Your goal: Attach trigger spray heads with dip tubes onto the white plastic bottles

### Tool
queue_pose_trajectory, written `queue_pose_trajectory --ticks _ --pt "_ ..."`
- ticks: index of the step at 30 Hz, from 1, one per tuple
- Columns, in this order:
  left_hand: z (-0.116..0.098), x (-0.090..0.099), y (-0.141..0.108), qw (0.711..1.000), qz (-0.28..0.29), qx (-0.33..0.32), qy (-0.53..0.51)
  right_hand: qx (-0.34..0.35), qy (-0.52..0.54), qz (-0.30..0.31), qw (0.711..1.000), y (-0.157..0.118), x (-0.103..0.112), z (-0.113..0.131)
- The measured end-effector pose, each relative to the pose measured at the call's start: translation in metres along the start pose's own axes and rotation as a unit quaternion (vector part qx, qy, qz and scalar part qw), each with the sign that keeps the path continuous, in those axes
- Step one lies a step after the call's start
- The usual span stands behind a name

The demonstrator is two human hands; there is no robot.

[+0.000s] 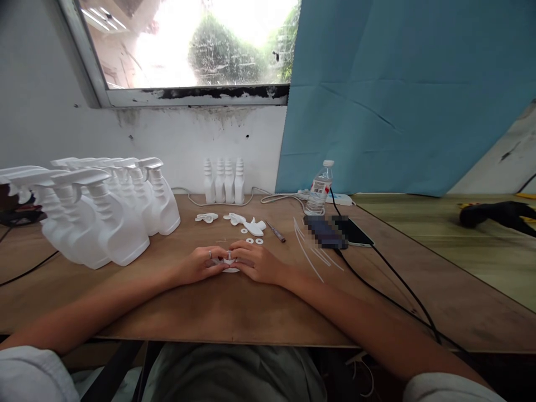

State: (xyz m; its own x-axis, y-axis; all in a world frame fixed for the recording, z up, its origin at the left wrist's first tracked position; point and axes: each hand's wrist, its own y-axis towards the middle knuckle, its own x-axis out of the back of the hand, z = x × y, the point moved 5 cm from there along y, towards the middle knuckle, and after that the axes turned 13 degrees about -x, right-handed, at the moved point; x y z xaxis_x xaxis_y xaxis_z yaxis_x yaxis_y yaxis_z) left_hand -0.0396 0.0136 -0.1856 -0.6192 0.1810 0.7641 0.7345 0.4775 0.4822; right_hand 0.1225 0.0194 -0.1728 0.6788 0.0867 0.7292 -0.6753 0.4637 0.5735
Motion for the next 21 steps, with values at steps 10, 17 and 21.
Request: queue_pose_trajectory --ticks 10,17,21 --pt "-0.002 -0.001 0.003 0.999 -0.027 -0.033 0.014 0.012 -0.014 -0.016 1.0 0.0 -0.001 0.003" --pt "0.001 -0.002 0.0 0.998 -0.042 -0.024 0.044 0.001 -0.187 -0.044 0.981 -0.003 -0.005 0.016" --pt "0.003 -0.002 -0.002 0.998 -0.03 0.01 0.049 -0.052 -0.14 -0.012 0.989 -0.002 -0.007 0.017"
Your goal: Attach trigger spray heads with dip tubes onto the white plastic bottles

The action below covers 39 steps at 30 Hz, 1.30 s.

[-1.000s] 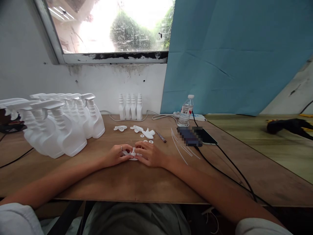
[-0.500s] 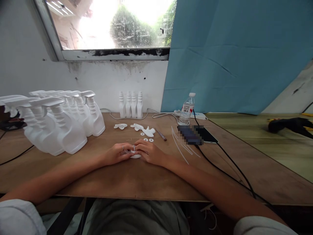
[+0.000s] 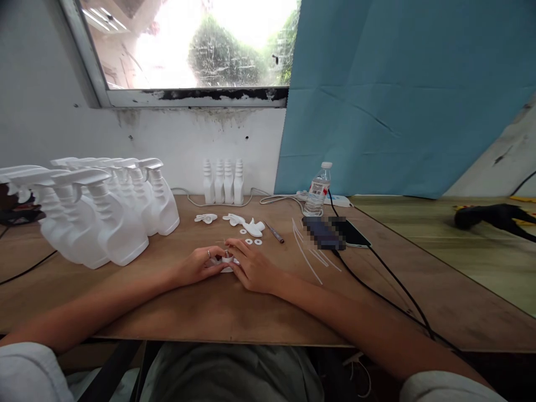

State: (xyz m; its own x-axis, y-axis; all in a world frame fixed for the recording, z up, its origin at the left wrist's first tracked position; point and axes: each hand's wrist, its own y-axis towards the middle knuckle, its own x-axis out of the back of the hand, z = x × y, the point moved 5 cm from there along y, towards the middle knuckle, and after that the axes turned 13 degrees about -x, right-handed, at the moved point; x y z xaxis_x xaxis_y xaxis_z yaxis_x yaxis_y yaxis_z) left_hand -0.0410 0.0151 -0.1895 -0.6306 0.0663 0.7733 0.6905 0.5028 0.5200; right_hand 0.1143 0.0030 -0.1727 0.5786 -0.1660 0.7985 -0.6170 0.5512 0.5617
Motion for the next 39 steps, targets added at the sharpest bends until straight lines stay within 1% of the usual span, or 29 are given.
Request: queue_pose_trajectory --ticks 2,4,7,9,11,12,13,14,15,16,17,18,19,20,22,25,27,28,31,34,36,39 --pt "0.002 0.0 -0.002 1.0 -0.007 0.012 -0.006 -0.021 0.042 0.031 0.998 0.0 0.0 -0.002" --pt "0.004 0.001 -0.003 0.999 -0.027 0.018 -0.01 -0.038 0.075 0.064 0.994 0.001 -0.001 -0.005" --pt "0.006 0.001 -0.004 0.998 -0.042 0.03 -0.02 -0.037 0.125 0.107 0.986 0.002 -0.002 -0.007" --pt "0.006 0.0 -0.004 0.998 -0.032 0.037 -0.036 -0.024 0.164 0.112 0.98 0.004 0.0 -0.008" --pt "0.004 0.0 -0.003 0.998 -0.018 0.043 -0.05 -0.04 0.179 0.085 0.979 0.009 0.007 -0.013" --pt "0.003 0.0 -0.002 0.997 -0.012 0.049 -0.052 -0.068 0.163 0.065 0.982 0.013 0.012 -0.02" --pt "0.003 0.001 -0.002 0.997 -0.008 0.056 -0.051 -0.107 0.127 0.051 0.985 0.016 0.018 -0.028" --pt "0.002 0.002 -0.002 0.997 -0.007 0.066 -0.05 -0.157 0.072 0.048 0.984 0.02 0.025 -0.038" --pt "0.003 0.002 -0.002 0.996 -0.006 0.075 -0.049 -0.214 -0.001 0.063 0.975 0.022 0.032 -0.051" --pt "0.003 0.002 -0.002 0.995 -0.006 0.082 -0.05 -0.266 -0.083 0.105 0.955 0.022 0.039 -0.064" --pt "0.003 0.002 -0.001 0.995 -0.005 0.084 -0.05 -0.332 -0.15 0.146 0.92 0.02 0.048 -0.08" --pt "0.003 0.002 -0.001 0.995 -0.005 0.083 -0.049 -0.404 -0.194 0.188 0.874 0.016 0.058 -0.096" --pt "0.003 0.002 0.0 0.996 -0.004 0.081 -0.047 -0.441 -0.203 0.215 0.847 0.012 0.068 -0.108" --pt "0.003 0.002 0.001 0.996 -0.003 0.076 -0.045 -0.467 -0.205 0.24 0.826 0.007 0.075 -0.119" --pt "0.003 0.002 0.002 0.997 -0.005 0.064 -0.043 -0.515 -0.18 0.304 0.781 -0.006 0.083 -0.136" --pt "0.003 0.001 0.003 0.998 -0.004 0.04 -0.04 -0.573 -0.119 0.375 0.719 -0.027 0.08 -0.152" --pt "0.004 0.001 0.003 0.999 -0.002 0.03 -0.035 -0.598 -0.085 0.399 0.691 -0.035 0.075 -0.157" --pt "0.004 0.001 0.003 0.999 0.001 0.028 -0.033 -0.604 -0.072 0.404 0.683 -0.038 0.072 -0.159" --pt "0.005 0.0 0.002 0.999 0.005 0.027 -0.034 -0.607 -0.052 0.4 0.685 -0.038 0.068 -0.161" --pt "0.003 0.001 0.002 0.999 0.005 0.017 -0.037 -0.6 -0.065 0.371 0.706 -0.034 0.068 -0.161" --pt "0.002 0.001 0.002 0.999 0.005 0.018 -0.04 -0.59 -0.078 0.328 0.734 -0.027 0.071 -0.161" --pt "0.001 0.001 0.003 0.999 0.008 0.023 -0.039 -0.559 -0.069 0.214 0.798 -0.011 0.08 -0.157"
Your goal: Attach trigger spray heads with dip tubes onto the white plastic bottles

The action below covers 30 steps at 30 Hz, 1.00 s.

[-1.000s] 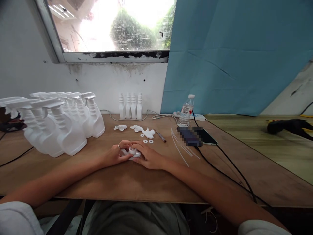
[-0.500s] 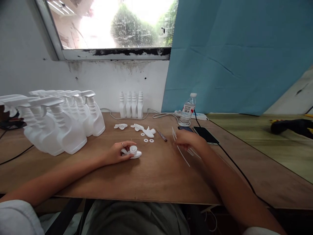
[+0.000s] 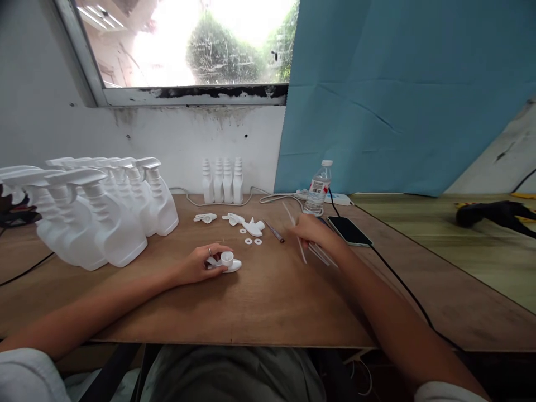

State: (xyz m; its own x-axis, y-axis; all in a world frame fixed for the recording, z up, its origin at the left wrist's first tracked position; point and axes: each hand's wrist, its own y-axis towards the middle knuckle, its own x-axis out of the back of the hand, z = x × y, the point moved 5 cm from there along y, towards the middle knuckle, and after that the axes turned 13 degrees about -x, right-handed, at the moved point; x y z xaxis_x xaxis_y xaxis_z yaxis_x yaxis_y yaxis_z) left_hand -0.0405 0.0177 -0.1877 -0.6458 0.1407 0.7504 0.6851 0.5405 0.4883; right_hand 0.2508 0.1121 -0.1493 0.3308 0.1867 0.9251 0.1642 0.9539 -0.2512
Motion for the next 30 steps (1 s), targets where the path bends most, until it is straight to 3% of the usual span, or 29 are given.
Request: queue_pose_trajectory --ticks 3,7,9,15,18,20,25,30 --pt "0.0 0.0 0.001 1.0 -0.002 -0.003 0.001 0.102 0.144 -0.052 0.983 -0.01 0.009 0.018" --pt "0.0 0.0 0.001 1.0 0.001 -0.006 0.0 0.286 0.349 0.016 0.892 -0.03 0.001 0.044" --pt "0.0 0.0 0.001 1.0 0.005 -0.003 0.002 0.321 0.364 0.062 0.872 -0.036 -0.012 0.052" --pt "0.0 0.0 0.001 1.0 0.003 -0.002 -0.003 0.331 0.211 0.183 0.902 -0.045 -0.05 0.063" --pt "0.001 -0.001 0.001 1.0 0.0 -0.006 -0.003 0.327 0.205 0.194 0.902 -0.049 -0.053 0.065" --pt "0.001 -0.001 0.001 1.0 -0.002 -0.007 -0.004 0.34 0.259 0.178 0.887 -0.052 -0.051 0.069" --pt "0.0 0.0 0.001 1.0 -0.003 -0.012 -0.005 0.369 0.442 0.131 0.807 -0.064 -0.048 0.082" --pt "-0.001 0.0 0.001 1.0 0.003 -0.008 -0.006 0.387 0.444 0.144 0.795 -0.076 -0.062 0.091"
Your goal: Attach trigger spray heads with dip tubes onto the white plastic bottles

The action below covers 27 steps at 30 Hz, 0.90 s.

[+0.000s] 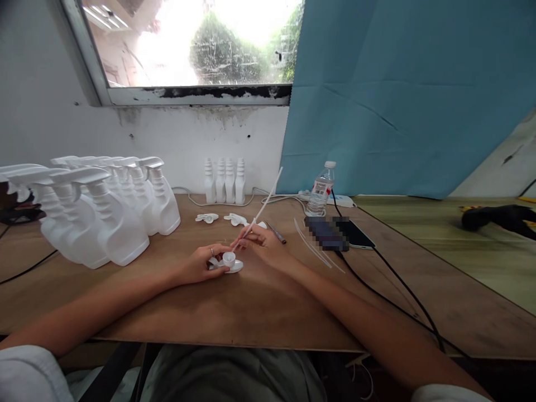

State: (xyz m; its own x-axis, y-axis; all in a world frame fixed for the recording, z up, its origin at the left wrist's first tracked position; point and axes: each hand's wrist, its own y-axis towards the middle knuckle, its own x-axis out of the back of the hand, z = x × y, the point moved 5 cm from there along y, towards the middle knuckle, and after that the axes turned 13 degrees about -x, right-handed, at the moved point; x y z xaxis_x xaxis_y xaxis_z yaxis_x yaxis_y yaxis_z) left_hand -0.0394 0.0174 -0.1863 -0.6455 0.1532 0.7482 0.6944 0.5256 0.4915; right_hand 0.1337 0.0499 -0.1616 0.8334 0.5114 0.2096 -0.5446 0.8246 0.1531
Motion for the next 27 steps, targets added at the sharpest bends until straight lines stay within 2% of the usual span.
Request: queue_pose_trajectory --ticks 6,11,19,27 --pt "0.002 -0.001 0.0 1.0 0.0 -0.005 0.0 -0.011 -0.005 0.016 1.0 0.0 -0.005 -0.009" --pt "0.004 -0.002 -0.001 1.0 0.001 0.004 0.004 -0.012 -0.031 0.021 0.999 -0.002 -0.008 -0.004" --pt "0.003 -0.002 -0.001 1.0 0.0 -0.005 -0.001 0.024 -0.128 0.0 0.991 -0.009 -0.011 0.006" --pt "0.001 -0.001 0.0 1.0 0.0 -0.001 -0.006 0.097 -0.235 -0.028 0.967 -0.013 -0.011 0.013"
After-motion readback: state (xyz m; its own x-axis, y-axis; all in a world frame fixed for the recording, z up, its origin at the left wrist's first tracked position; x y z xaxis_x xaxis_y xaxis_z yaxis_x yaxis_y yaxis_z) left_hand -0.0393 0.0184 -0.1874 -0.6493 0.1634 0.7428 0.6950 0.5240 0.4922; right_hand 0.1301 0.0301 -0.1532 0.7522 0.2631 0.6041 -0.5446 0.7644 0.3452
